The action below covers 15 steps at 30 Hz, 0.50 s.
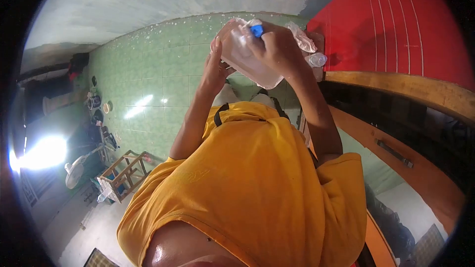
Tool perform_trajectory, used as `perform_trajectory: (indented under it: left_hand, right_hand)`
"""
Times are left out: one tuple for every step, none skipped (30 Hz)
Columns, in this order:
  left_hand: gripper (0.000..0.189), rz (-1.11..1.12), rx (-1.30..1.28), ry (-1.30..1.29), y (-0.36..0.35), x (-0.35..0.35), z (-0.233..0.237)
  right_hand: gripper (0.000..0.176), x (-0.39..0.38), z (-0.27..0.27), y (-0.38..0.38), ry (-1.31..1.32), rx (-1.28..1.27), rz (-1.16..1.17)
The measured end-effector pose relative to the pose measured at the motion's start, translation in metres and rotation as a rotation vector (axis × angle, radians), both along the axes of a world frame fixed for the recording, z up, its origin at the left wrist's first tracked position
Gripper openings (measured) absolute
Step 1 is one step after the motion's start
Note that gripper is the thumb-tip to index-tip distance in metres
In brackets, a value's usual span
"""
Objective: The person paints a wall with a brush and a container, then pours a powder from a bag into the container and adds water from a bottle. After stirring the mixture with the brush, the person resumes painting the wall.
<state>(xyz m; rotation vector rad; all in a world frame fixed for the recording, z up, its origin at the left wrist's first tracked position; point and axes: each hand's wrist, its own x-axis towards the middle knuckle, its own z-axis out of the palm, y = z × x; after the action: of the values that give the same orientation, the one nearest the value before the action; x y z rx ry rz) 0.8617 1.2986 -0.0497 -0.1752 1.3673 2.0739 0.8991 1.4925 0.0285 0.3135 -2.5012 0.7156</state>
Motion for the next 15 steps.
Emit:
perform_trajectory:
  left_hand:
    - [0.073,0.011,0.001,0.005,-0.006,-0.004,0.002]
    - [0.073,0.022,0.003,0.012,-0.013,-0.009,0.004]
    - [0.072,0.043,0.015,0.007,-0.022,-0.015,0.007]
    - [0.072,0.066,0.025,0.002,-0.032,-0.019,0.009]
    - [0.072,0.086,0.035,0.000,-0.041,-0.026,0.010]
    - [0.072,0.088,0.027,0.005,-0.049,-0.031,0.009]
    - [0.072,0.089,0.020,0.006,-0.056,-0.036,0.008]
    - [0.072,0.089,0.016,0.009,-0.063,-0.042,0.008]
    - [0.072,0.089,0.016,0.016,-0.071,-0.047,0.010]
    - [0.071,0.089,0.015,0.022,-0.078,-0.053,0.015]
    - [0.071,0.090,0.017,0.035,-0.088,-0.063,0.018]
    - [0.070,0.099,0.007,0.030,-0.099,-0.072,0.017]
    - [0.069,0.107,-0.003,0.023,-0.113,-0.080,0.015]
    - [0.069,0.117,-0.011,0.022,-0.125,-0.089,0.014]
    - [0.068,0.125,-0.016,0.025,-0.134,-0.095,0.014]
  right_hand:
    - [0.020,-0.001,0.003,-0.004,-0.028,-0.003,0.043]
    - [0.020,-0.005,0.005,-0.007,-0.064,-0.037,0.068]
    - [0.020,-0.009,0.007,-0.011,-0.101,-0.072,0.092]
    - [0.020,-0.013,0.007,-0.014,-0.150,-0.141,0.099]
    - [0.020,-0.020,0.012,-0.019,-0.217,-0.175,0.012]
    - [0.020,-0.030,0.011,-0.023,-0.259,-0.103,-0.032]
    - [0.021,-0.043,0.007,-0.034,-0.172,-0.109,0.004]
    - [0.022,-0.056,0.005,-0.047,-0.081,-0.113,0.040]
    - [0.022,-0.062,0.004,-0.061,-0.071,-0.065,0.080]
    - [0.022,-0.068,0.003,-0.071,-0.062,-0.017,0.120]
    - [0.022,-0.074,0.003,-0.081,-0.082,-0.026,0.138]
    - [0.022,-0.081,0.004,-0.091,-0.102,-0.034,0.156]
    - [0.022,-0.084,0.005,-0.096,-0.159,-0.101,0.149]
    - [0.022,-0.090,0.006,-0.100,-0.211,-0.164,0.144]
    - [0.021,-0.097,0.006,-0.103,-0.273,-0.202,0.090]
